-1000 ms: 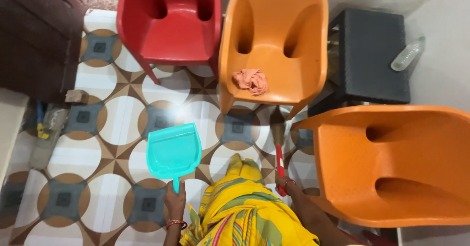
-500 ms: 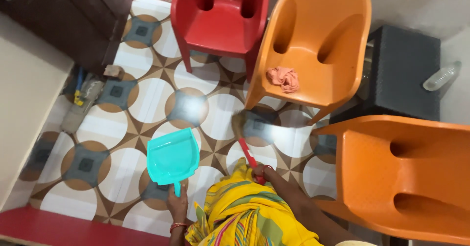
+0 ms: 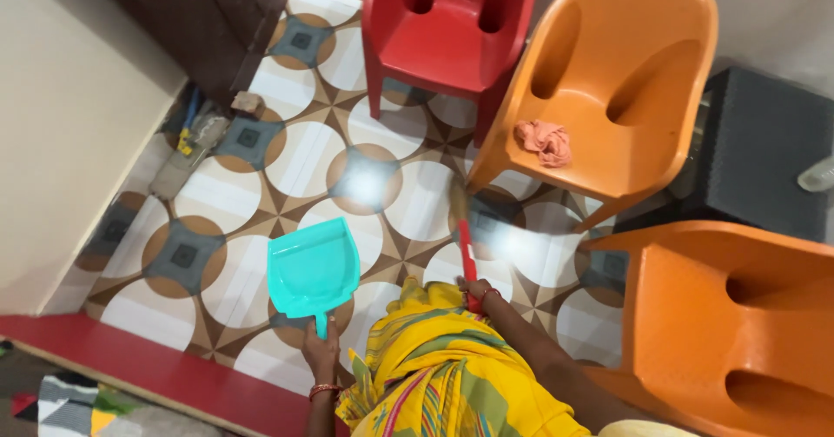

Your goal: The person sweeps the tiled floor using a broom and dustpan, moving around plastic chairs and a bed to collect debris. The person holds the dustpan in one hand and sweeps with the other, gathering dirt into the dustpan.

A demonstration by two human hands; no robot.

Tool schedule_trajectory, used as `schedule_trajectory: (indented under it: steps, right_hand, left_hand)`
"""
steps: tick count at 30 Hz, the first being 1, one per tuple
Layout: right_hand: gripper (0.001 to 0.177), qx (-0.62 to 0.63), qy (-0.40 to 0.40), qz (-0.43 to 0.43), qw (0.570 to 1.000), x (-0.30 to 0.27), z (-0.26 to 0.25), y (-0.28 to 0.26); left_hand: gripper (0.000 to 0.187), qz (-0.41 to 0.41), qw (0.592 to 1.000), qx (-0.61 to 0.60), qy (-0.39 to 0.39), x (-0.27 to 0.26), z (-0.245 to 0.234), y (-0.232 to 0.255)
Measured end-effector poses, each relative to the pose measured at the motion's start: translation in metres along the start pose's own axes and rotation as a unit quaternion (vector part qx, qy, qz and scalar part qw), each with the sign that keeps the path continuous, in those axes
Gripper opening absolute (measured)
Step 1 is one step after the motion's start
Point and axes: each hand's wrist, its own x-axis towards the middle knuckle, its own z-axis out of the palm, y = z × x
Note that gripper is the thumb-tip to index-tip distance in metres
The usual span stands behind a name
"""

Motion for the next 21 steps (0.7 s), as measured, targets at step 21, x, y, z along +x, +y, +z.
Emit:
schedule_trajectory:
  steps: [21]
  right_hand:
    - [0.019,-0.176,-0.088,-0.100,0.975,0.009,0.001,-0.116]
  left_hand:
    - [0.033,-0.217,0.972,-0.081,0.040,-0.001,0.028,0.044]
